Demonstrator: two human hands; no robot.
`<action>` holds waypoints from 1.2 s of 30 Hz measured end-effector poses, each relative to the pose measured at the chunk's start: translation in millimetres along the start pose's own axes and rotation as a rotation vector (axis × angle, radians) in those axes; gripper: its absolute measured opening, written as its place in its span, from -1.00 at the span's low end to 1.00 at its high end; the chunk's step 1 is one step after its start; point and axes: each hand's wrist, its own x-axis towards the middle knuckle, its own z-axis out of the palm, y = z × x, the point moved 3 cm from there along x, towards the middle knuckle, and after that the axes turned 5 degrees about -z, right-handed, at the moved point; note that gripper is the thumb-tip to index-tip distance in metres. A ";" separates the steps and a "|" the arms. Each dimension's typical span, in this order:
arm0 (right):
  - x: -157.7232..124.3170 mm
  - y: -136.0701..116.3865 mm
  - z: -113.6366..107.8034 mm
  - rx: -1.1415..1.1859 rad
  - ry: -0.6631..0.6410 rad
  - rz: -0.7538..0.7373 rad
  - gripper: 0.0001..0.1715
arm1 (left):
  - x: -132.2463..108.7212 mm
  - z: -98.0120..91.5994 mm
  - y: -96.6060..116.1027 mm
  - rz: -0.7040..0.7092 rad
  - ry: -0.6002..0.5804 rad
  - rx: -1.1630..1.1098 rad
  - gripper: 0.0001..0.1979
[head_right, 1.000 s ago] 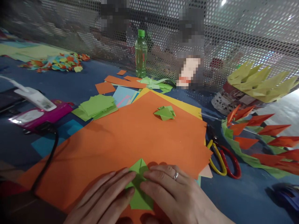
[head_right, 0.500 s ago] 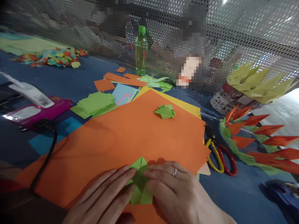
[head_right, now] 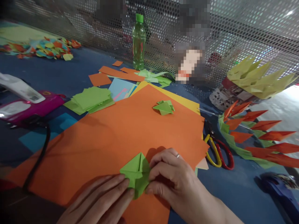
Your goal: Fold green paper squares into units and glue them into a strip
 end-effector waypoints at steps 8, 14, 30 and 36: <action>-1.3 -4.1 9.9 -0.092 0.071 0.167 -0.85 | 0.7 -1.4 5.0 -0.088 0.044 -0.055 -0.75; -2.1 -6.3 15.7 -0.114 0.086 0.201 -0.85 | 6.4 -0.5 5.8 -0.118 0.068 -0.091 -0.74; -0.2 -7.0 20.3 -0.181 0.161 0.166 -0.82 | 0.4 4.2 5.7 -0.069 0.063 -0.071 -0.77; -0.2 -6.5 20.7 -0.191 0.144 0.181 -0.81 | -1.1 1.8 4.5 -0.039 0.072 -0.074 -0.76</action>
